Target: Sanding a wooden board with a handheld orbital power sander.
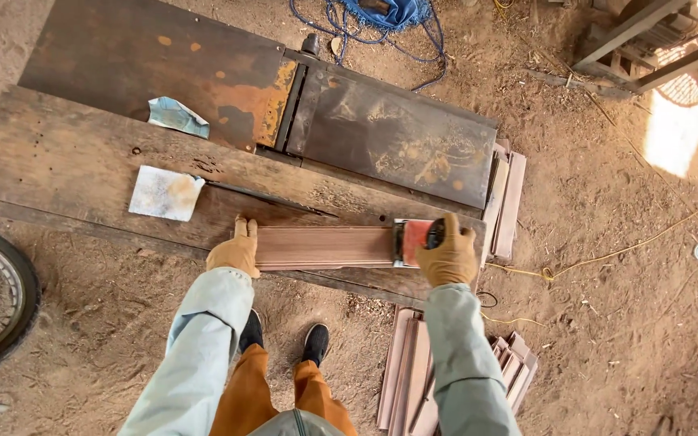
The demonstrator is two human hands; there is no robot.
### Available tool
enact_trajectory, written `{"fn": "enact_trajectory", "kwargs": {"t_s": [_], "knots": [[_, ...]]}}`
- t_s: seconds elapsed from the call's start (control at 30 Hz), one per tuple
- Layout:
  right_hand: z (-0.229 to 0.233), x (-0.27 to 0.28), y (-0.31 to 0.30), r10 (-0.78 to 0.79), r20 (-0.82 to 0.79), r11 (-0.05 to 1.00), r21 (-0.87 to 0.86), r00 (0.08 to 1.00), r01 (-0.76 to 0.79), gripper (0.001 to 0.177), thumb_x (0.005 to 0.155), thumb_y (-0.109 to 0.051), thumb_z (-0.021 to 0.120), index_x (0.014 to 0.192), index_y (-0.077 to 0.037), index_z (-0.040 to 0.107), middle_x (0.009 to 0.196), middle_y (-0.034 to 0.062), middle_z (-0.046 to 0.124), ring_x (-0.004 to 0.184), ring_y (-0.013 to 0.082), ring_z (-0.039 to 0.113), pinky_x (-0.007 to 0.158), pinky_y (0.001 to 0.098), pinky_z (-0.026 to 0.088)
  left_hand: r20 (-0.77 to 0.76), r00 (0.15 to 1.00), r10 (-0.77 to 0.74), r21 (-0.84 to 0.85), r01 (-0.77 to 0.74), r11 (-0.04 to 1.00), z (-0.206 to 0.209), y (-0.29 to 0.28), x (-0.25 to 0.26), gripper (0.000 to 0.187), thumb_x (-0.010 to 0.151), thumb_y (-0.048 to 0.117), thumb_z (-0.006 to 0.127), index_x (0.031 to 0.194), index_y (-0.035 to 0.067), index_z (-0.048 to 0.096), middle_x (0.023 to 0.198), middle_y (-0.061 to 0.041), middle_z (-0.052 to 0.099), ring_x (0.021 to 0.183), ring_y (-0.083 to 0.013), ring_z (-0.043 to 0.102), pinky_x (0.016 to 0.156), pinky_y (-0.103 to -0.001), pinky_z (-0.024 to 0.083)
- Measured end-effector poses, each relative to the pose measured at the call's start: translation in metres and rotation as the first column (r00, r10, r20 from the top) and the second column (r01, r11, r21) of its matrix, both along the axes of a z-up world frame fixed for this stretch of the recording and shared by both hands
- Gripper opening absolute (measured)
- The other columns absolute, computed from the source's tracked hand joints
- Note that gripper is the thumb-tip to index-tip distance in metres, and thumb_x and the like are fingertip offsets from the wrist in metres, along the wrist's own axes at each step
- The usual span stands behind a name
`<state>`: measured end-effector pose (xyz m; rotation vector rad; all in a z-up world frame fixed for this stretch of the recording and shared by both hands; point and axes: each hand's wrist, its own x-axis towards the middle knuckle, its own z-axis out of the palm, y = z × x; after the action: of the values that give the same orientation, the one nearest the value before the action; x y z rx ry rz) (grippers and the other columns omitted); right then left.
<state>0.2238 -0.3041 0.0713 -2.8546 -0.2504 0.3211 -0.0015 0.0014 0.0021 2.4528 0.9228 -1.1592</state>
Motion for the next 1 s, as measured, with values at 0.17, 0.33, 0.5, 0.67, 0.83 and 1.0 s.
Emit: {"fn": "enact_trajectory", "kwargs": {"t_s": [0.17, 0.33, 0.5, 0.67, 0.83, 1.0], "knots": [[-0.015, 0.048, -0.052, -0.042, 0.01, 0.998, -0.048, 0.999, 0.042, 0.072, 0.07, -0.032, 0.091, 0.132, -0.036, 0.053, 0.122, 0.0183, 0.057, 0.099, 0.0419, 0.07, 0.077, 0.0532, 0.06, -0.022, 0.999, 0.039, -0.019, -0.04, 0.999, 0.003, 0.001, 0.003, 0.129, 0.08, 0.04, 0.087, 0.166, 0.017, -0.006, 0.174, -0.008, -0.011, 0.136, -0.0319, 0.055, 0.101, -0.05, 0.058], [-0.021, 0.077, -0.082, -0.031, 0.033, 0.995, -0.091, 0.999, 0.034, 0.074, 0.069, -0.034, 0.091, 0.131, -0.036, 0.052, 0.124, 0.0186, 0.056, 0.1, 0.0419, 0.069, 0.077, 0.0528, 0.061, -0.049, 0.996, 0.075, -0.029, -0.077, 0.997, 0.004, -0.002, 0.002, 0.128, 0.081, 0.04, 0.086, 0.166, 0.019, -0.008, 0.174, -0.005, -0.013, 0.138, -0.0312, 0.054, 0.102, -0.049, 0.057], [-0.025, 0.08, -0.084, -0.006, 0.087, 0.996, -0.092, 0.996, 0.014, 0.075, 0.066, -0.037, 0.092, 0.13, -0.037, 0.053, 0.125, 0.0183, 0.056, 0.098, 0.0436, 0.068, 0.074, 0.0537, 0.059, -0.036, 0.99, 0.138, -0.058, -0.14, 0.988, 0.007, -0.005, 0.002, 0.13, 0.081, 0.036, 0.088, 0.164, 0.021, -0.01, 0.174, -0.002, -0.015, 0.14, -0.0304, 0.051, 0.105, -0.048, 0.055], [-0.027, 0.068, -0.074, 0.014, 0.125, 0.999, -0.033, 0.992, -0.01, 0.07, 0.066, -0.036, 0.091, 0.127, -0.036, 0.056, 0.122, 0.0171, 0.058, 0.097, 0.0428, 0.069, 0.076, 0.0535, 0.058, -0.01, 0.987, 0.16, -0.072, -0.16, 0.984, 0.025, -0.012, 0.005, 0.128, 0.081, 0.028, 0.087, 0.165, 0.021, -0.009, 0.174, -0.002, -0.015, 0.14, -0.0297, 0.051, 0.109, -0.044, 0.053], [-0.025, 0.05, -0.057, 0.043, 0.144, 0.999, 0.023, 0.989, -0.047, 0.071, 0.065, -0.034, 0.091, 0.127, -0.034, 0.056, 0.12, 0.0157, 0.06, 0.1, 0.043, 0.068, 0.078, 0.0545, 0.057, -0.032, 0.998, 0.058, -0.011, -0.059, 0.998, 0.0, -0.009, 0.002, 0.11, 0.091, 0.023, 0.073, 0.164, 0.017, -0.009, 0.172, -0.007, -0.015, 0.15, -0.0273, 0.033, 0.106, -0.044, 0.056], [-0.029, 0.037, -0.042, 0.082, 0.174, 0.996, 0.017, 0.981, -0.086, 0.08, 0.06, -0.035, 0.093, 0.131, -0.034, 0.055, 0.12, 0.0155, 0.06, 0.101, 0.0435, 0.067, 0.081, 0.0544, 0.056, -0.294, 0.82, -0.491, 0.128, 0.543, 0.83, 0.024, -0.009, 0.001, 0.093, 0.094, 0.023, 0.068, 0.163, 0.013, 0.007, 0.175, -0.017, -0.003, 0.157, -0.0317, 0.021, 0.11, -0.043, 0.042]]}}
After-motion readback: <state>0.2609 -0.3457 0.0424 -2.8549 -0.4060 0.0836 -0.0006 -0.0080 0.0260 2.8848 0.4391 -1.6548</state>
